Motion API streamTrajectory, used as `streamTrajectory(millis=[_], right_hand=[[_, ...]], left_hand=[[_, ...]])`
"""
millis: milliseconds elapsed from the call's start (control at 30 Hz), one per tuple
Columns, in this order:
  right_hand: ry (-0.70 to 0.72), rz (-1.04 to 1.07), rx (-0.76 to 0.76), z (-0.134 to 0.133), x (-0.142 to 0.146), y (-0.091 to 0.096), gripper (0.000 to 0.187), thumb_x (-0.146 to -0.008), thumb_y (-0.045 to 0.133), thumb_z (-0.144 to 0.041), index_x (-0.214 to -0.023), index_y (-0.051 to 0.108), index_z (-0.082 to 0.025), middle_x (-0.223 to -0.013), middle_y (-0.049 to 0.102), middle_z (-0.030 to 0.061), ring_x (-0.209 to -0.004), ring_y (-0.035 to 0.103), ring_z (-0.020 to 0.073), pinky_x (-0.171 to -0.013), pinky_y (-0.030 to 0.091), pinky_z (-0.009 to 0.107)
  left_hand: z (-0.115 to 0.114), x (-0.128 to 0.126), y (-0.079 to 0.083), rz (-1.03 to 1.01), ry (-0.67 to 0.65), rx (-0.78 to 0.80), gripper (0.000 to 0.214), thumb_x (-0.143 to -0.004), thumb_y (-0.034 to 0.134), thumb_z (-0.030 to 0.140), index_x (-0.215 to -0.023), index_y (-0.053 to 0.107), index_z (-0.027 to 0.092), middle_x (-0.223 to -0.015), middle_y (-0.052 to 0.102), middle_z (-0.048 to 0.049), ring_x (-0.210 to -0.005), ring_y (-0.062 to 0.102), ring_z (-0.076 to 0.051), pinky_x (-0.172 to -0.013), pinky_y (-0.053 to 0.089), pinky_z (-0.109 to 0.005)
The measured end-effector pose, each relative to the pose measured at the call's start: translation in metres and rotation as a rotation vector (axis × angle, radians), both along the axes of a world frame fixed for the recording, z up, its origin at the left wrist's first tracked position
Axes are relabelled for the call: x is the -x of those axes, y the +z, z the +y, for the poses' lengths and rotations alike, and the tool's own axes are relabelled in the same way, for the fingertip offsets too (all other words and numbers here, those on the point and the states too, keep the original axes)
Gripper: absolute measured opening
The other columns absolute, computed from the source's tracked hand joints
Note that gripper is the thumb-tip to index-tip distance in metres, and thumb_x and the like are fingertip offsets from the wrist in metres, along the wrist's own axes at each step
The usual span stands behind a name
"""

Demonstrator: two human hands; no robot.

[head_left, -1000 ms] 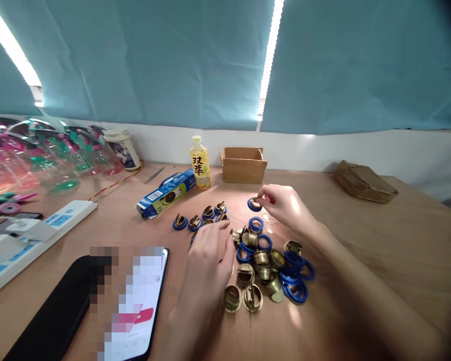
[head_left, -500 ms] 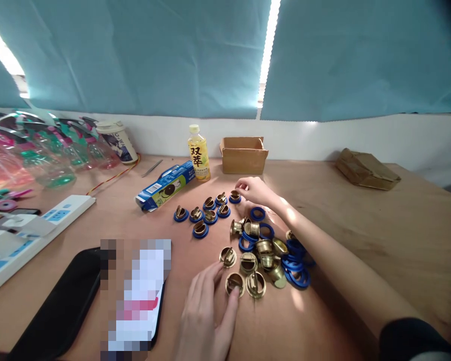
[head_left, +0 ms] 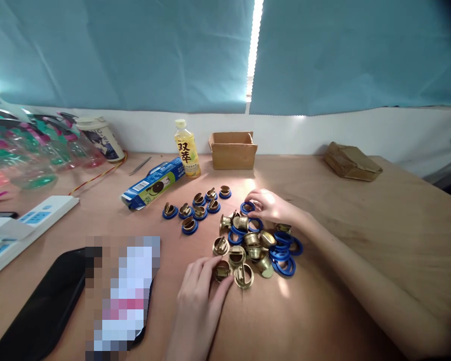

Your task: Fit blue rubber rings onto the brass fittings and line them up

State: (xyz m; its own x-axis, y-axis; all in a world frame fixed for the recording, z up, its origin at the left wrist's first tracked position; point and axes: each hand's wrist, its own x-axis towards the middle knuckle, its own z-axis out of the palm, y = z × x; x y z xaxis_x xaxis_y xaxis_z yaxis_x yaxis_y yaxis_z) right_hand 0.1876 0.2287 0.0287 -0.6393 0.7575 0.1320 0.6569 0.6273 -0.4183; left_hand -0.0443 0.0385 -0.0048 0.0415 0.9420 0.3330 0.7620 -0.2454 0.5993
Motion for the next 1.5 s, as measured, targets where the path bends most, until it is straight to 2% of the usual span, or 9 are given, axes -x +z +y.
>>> streamTrajectory(millis=[167,300,500,600,800,967,1067,1267,1500], right_hand=[[-0.015,0.178,-0.122,-0.012,-0.001,0.021,0.023,-0.086,0.063,-0.02,-0.109,0.057,-0.019,-0.1,0.061,0.008,-0.089,0.057,0.0227,-0.078,0.047,0.036],[0.0,0.316,-0.224,-0.047,0.001,0.042,0.041,-0.091,0.06,-0.023,-0.13,0.049,-0.019,-0.117,0.06,0.0116,-0.101,0.059,0.0229,-0.086,0.05,0.036],[-0.044,0.306,-0.344,-0.115,0.011,0.037,0.037,-0.09,0.062,-0.023,-0.126,0.053,-0.018,-0.109,0.061,0.0102,-0.091,0.065,0.0202,-0.074,0.055,0.031],[-0.081,0.326,-0.354,-0.134,0.017,0.022,0.028,-0.094,0.058,-0.021,-0.121,0.052,-0.019,-0.097,0.066,0.0069,-0.076,0.067,0.0173,-0.063,0.055,0.027],[-0.119,0.41,-0.306,-0.147,0.03,0.001,0.025,-0.097,0.047,-0.013,-0.12,0.051,-0.02,-0.093,0.07,0.0056,-0.07,0.068,0.0152,-0.061,0.056,0.024],[0.009,0.428,-0.332,-0.155,0.036,0.006,0.054,-0.086,0.037,0.005,-0.132,0.049,-0.02,-0.112,0.065,0.01,-0.097,0.068,0.0188,-0.079,0.058,0.027],[-0.005,0.438,-0.275,-0.158,0.04,0.008,0.063,-0.083,0.036,0.007,-0.139,0.044,-0.02,-0.113,0.059,0.0109,-0.103,0.063,0.02,-0.085,0.057,0.03],[-0.07,0.557,-0.098,-0.161,0.04,0.015,0.058,-0.081,0.04,0.003,-0.134,0.042,-0.019,-0.122,0.046,0.0121,-0.109,0.055,0.0205,-0.094,0.053,0.036],[0.079,0.529,-0.029,-0.167,0.039,0.014,0.052,-0.092,0.048,-0.019,-0.142,0.035,-0.017,-0.132,0.042,0.0151,-0.128,0.044,0.0266,-0.109,0.044,0.043]], left_hand=[[-0.008,-0.005,0.005,-0.336,0.116,0.024,0.021,-0.088,0.066,0.032,-0.107,0.062,0.024,-0.119,0.067,-0.0083,-0.103,0.07,-0.023,-0.085,0.063,-0.034],[-0.008,-0.015,0.009,-0.66,0.182,0.11,0.028,-0.084,0.071,0.03,-0.108,0.058,0.023,-0.115,0.071,-0.0077,-0.101,0.073,-0.019,-0.085,0.063,-0.027],[-0.001,-0.035,0.011,-0.9,0.159,0.175,0.038,-0.073,0.081,0.027,-0.107,0.065,0.021,-0.099,0.076,-0.0042,-0.093,0.074,-0.015,-0.086,0.06,-0.02],[-0.002,-0.038,0.014,-0.927,0.123,0.196,0.036,-0.072,0.083,0.027,-0.104,0.069,0.02,-0.098,0.076,-0.0036,-0.091,0.075,-0.015,-0.085,0.06,-0.019],[-0.002,-0.038,0.019,-1.016,0.14,0.311,0.04,-0.066,0.086,0.023,-0.103,0.071,0.017,-0.092,0.08,-0.0043,-0.087,0.077,-0.018,-0.08,0.063,-0.02],[-0.003,-0.04,0.021,-1.111,0.12,0.363,0.043,-0.064,0.086,0.017,-0.105,0.072,0.018,-0.096,0.081,-0.0032,-0.087,0.078,-0.02,-0.078,0.064,-0.02],[-0.004,-0.04,0.023,-1.135,0.09,0.383,0.042,-0.063,0.086,0.014,-0.102,0.073,0.019,-0.095,0.082,-0.0019,-0.085,0.078,-0.019,-0.076,0.063,-0.018],[-0.004,-0.041,0.026,-1.12,0.054,0.393,0.038,-0.064,0.085,0.014,-0.1,0.074,0.019,-0.088,0.082,-0.0004,-0.079,0.078,-0.016,-0.071,0.061,-0.013],[-0.005,-0.038,0.022,-1.08,0.071,0.325,0.04,-0.066,0.077,0.007,-0.103,0.075,0.02,-0.084,0.08,0.0003,-0.075,0.076,-0.014,-0.069,0.059,-0.013]])
